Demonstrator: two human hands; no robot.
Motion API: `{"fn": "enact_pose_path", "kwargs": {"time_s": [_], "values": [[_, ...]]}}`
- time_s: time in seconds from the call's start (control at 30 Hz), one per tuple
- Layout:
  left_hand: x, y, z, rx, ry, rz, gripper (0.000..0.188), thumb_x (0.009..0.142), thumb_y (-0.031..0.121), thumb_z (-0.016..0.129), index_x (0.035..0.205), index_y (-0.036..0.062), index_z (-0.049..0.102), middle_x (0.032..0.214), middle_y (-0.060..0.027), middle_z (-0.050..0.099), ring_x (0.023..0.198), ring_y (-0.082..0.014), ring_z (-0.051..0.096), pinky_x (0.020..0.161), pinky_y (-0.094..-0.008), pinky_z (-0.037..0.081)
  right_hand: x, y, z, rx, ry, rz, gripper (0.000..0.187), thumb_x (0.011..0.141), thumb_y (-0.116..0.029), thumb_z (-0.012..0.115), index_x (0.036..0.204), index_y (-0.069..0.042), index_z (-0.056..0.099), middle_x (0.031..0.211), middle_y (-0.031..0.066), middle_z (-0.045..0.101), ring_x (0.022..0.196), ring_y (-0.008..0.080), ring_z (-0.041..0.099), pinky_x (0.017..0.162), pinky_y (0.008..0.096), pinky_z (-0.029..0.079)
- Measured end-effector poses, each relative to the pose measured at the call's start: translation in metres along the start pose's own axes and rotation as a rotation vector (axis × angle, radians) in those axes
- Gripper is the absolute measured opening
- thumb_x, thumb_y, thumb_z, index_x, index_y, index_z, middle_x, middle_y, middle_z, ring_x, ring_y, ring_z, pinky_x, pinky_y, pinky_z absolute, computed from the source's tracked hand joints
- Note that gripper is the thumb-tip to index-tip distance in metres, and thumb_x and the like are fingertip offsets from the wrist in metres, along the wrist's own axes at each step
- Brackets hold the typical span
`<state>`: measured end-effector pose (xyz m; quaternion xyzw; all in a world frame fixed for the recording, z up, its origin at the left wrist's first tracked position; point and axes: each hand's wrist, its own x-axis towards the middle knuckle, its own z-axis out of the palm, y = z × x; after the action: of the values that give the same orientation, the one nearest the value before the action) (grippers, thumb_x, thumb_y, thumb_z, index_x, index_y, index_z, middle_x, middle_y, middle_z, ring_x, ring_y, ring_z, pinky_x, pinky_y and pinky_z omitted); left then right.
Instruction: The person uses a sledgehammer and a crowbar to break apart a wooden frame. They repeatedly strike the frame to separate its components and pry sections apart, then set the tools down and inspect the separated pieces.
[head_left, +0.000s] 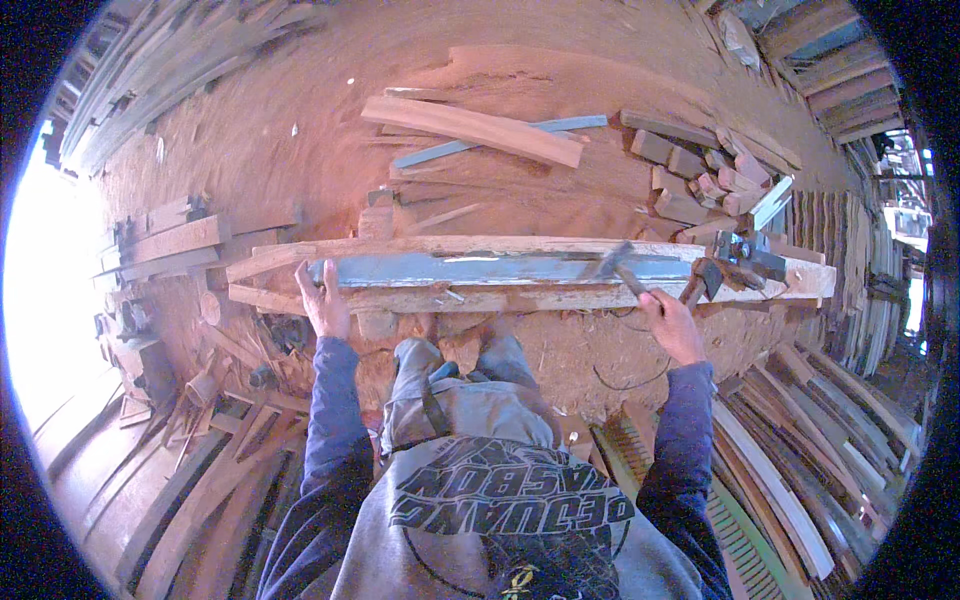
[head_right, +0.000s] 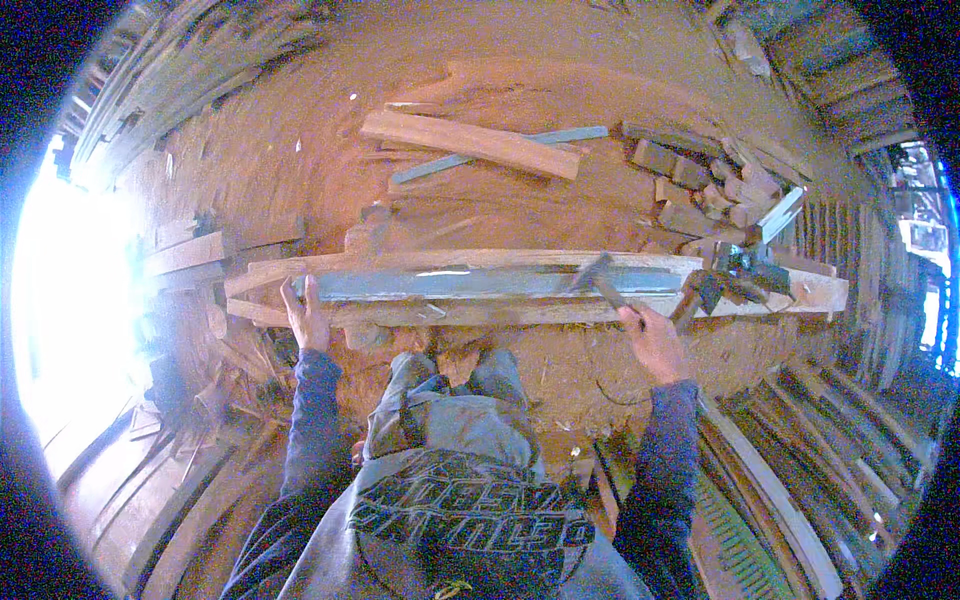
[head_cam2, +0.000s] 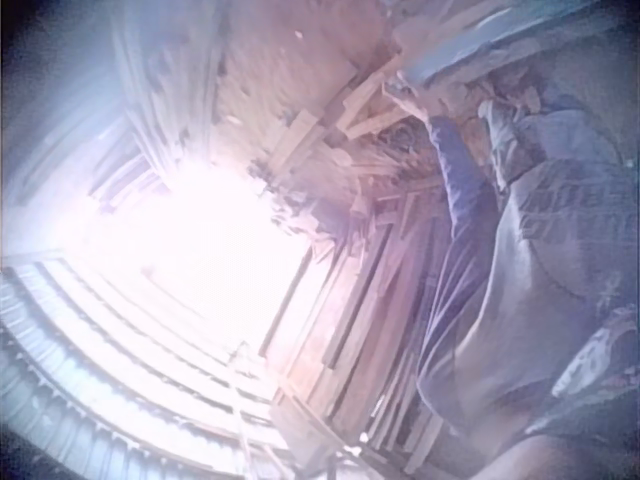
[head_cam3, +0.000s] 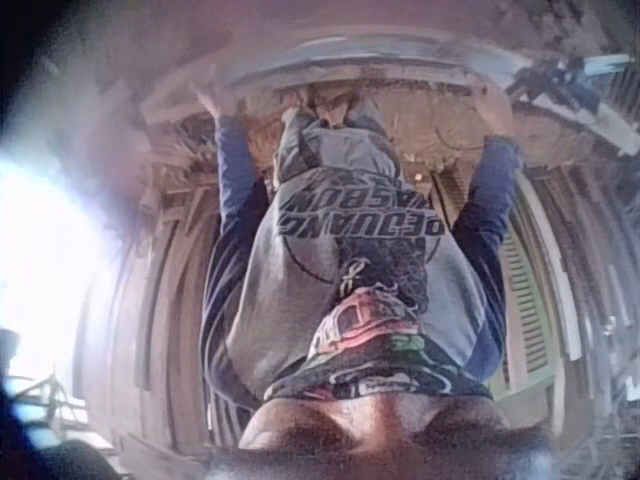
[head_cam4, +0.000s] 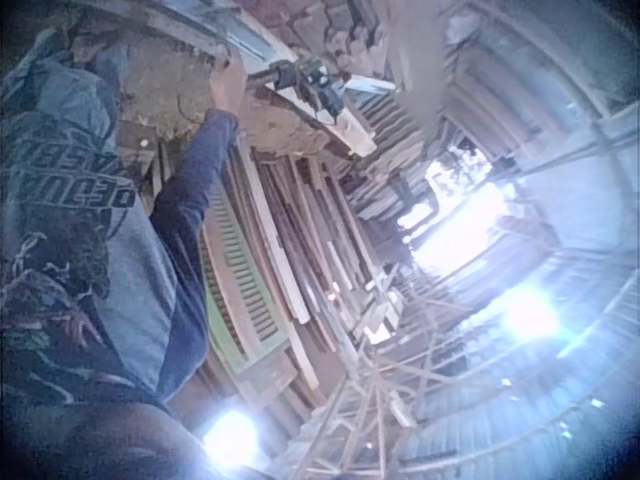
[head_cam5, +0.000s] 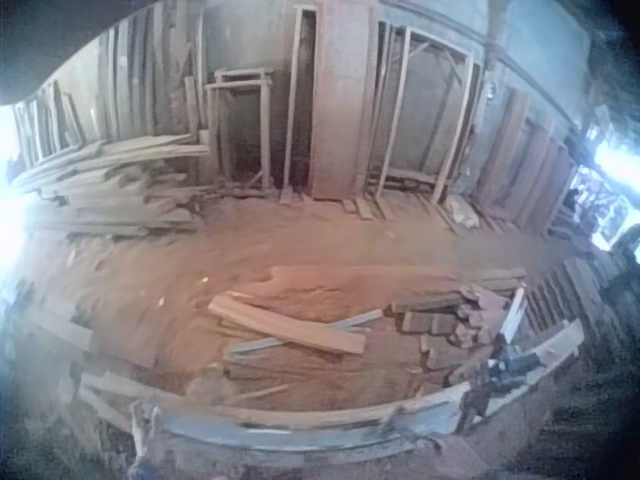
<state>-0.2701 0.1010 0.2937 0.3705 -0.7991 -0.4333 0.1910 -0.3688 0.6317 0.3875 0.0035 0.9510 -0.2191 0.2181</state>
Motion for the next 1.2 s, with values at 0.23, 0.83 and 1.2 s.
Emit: {"fn": "enact_pose_path", "kwargs": {"time_s": [0.23,0.83,1.2], "values": [[0.01,-0.012,-0.01,-0.053,-0.078,-0.041,0.047,0.099,0.035,0.058,0.133,0.0031,0.049,0.114,-0.0157,0.061,0.102,-0.0226,0.058,0.091,-0.0373,0.047,0.016,-0.144,0.037,-0.112,-0.18,-0.211,0.049,0.099,-0.051,0.048,0.113,-0.007,0.066,0.099,0.0273,0.068,0.096,0.0475,0.064,0.082,0.0535,0.052],[-0.001,0.008,-0.028,-0.025,0.049,0.304,0.042,0.093,0.024,0.061,0.129,0.0029,0.059,0.123,-0.0175,0.061,0.117,-0.0309,0.056,0.104,-0.0422,0.041,-0.025,-0.284,0.152,-0.034,-0.184,-0.271,0.044,0.1,-0.049,0.045,0.104,-0.01,0.066,0.083,0.0249,0.069,0.079,0.0469,0.067,0.069,0.058,0.053],[0.012,0.083,0.02,0.795,-0.627,0.898,0.081,0.063,0.039,0.083,0.135,0.0134,0.055,0.125,-0.0123,0.061,0.118,-0.0315,0.056,0.107,-0.0471,0.041,-0.073,-0.014,0.115,0.545,0.422,0.435,0.042,0.098,-0.043,0.053,0.101,-0.004,0.068,0.079,0.0111,0.065,0.07,0.0258,0.062,0.064,0.0396,0.049]]}}
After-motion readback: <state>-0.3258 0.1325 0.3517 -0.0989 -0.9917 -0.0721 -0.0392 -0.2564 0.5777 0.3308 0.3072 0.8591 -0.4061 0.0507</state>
